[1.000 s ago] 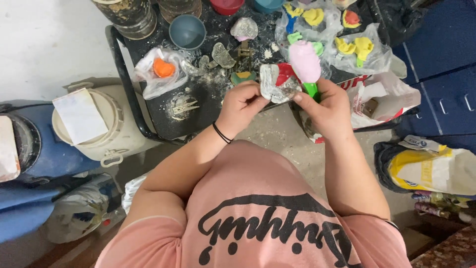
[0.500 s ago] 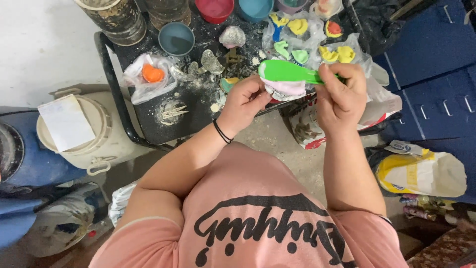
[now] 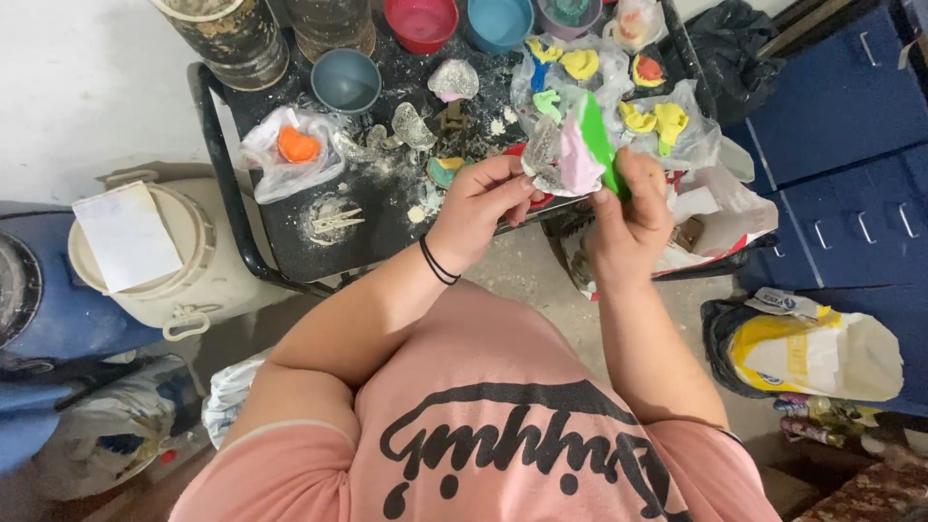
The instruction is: The person scoops white powder from a bag into a red bowl, mixes it with a green spatula, and coats several small craft items including a pink heart and a metallic figurine. The items are handled one at a time and placed back on the table.
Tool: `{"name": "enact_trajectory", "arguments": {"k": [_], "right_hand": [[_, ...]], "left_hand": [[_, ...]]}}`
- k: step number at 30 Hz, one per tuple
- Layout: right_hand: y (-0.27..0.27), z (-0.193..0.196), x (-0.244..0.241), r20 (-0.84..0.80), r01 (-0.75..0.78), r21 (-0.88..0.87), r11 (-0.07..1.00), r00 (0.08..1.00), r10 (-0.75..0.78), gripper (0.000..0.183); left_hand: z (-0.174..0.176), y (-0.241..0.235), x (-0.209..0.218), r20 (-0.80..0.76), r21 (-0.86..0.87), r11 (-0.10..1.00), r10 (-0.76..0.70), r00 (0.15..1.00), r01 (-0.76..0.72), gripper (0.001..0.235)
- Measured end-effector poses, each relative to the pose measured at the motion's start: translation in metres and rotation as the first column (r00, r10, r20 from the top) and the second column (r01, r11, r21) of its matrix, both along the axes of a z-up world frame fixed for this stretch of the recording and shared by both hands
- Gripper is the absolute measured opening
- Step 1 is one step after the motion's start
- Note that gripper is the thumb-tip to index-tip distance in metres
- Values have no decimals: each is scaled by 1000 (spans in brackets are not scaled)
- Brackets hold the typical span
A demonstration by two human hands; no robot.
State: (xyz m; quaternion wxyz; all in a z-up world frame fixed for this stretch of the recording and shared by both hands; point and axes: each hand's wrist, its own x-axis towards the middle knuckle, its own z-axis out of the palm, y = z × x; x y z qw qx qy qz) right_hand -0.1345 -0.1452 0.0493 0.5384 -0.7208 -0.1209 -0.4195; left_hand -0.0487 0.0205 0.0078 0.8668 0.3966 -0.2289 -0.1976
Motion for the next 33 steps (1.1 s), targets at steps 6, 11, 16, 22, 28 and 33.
{"name": "enact_trajectory", "arguments": {"k": [6,11,16,22,28,33], "right_hand": [[0,-51,4,50,-64,208,976,997,55,42],[0,-48,3,64,-121,245,962,992,108,42],[-16,-4,3,17,-106,81,991,994,105,39],[-22,38,1,-12,-88,-167,982,996,87,36],[-13,59,4,-19,-129,-276,952,991,129,33],[-5,60,5,-59,-155,-317,936,988,143,32]], "left_hand": [[-12,-2,-3,-104,-116,992,-56,993,44,10],[-18,-4,-5,-140,-134,990,-53,989,34,8],[-18,1,-1,-107,-77,997,-12,994,4,9],[12,21,0,47,-33,999,-19,999,21,18],[21,32,4,184,25,1000,2,983,-7,22],[15,35,13,364,78,995,36,931,-70,22]]}}
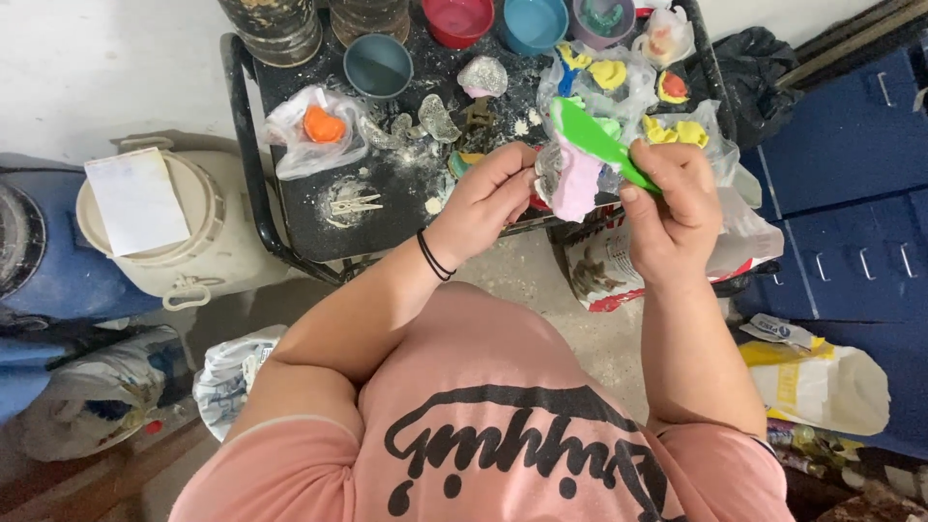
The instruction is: The person scoops white powder from a bag into a red bowl, mixes it with a green spatula, and coats several small craft items including a pink heart and a metallic figurine. The items are handled one at a time and placed back on the table.
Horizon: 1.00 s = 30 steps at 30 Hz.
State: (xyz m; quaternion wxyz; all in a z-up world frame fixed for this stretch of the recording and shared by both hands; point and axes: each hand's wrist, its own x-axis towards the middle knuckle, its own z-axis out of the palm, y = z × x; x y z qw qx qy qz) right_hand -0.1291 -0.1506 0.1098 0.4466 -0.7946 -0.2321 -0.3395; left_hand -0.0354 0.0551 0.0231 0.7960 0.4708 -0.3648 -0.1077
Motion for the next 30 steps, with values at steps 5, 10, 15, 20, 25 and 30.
{"name": "enact_trajectory", "arguments": {"k": [5,10,15,20,25,30], "right_hand": [[2,10,5,-18,-41,-62,997,999,40,32],[6,21,11,-67,-74,-124,989,996,66,30],[3,2,13,-137,-118,-41,992,984,111,34],[20,-31,11,-21,-46,93,995,999,48,38],[18,-68,13,54,16,163,986,998,-25,40],[10,-89,15,48,-69,241,968,997,59,45]], "left_hand": [[8,3,2,-34,-27,998,-54,998,53,21],[-9,6,7,-143,-53,983,-183,973,177,24],[-16,7,5,-333,-98,954,-301,894,285,29],[20,15,-9,-451,-183,936,-353,820,302,26],[20,12,-9,-487,-241,920,-389,782,308,21],[9,6,-4,-489,-280,927,-363,793,252,17]]}}
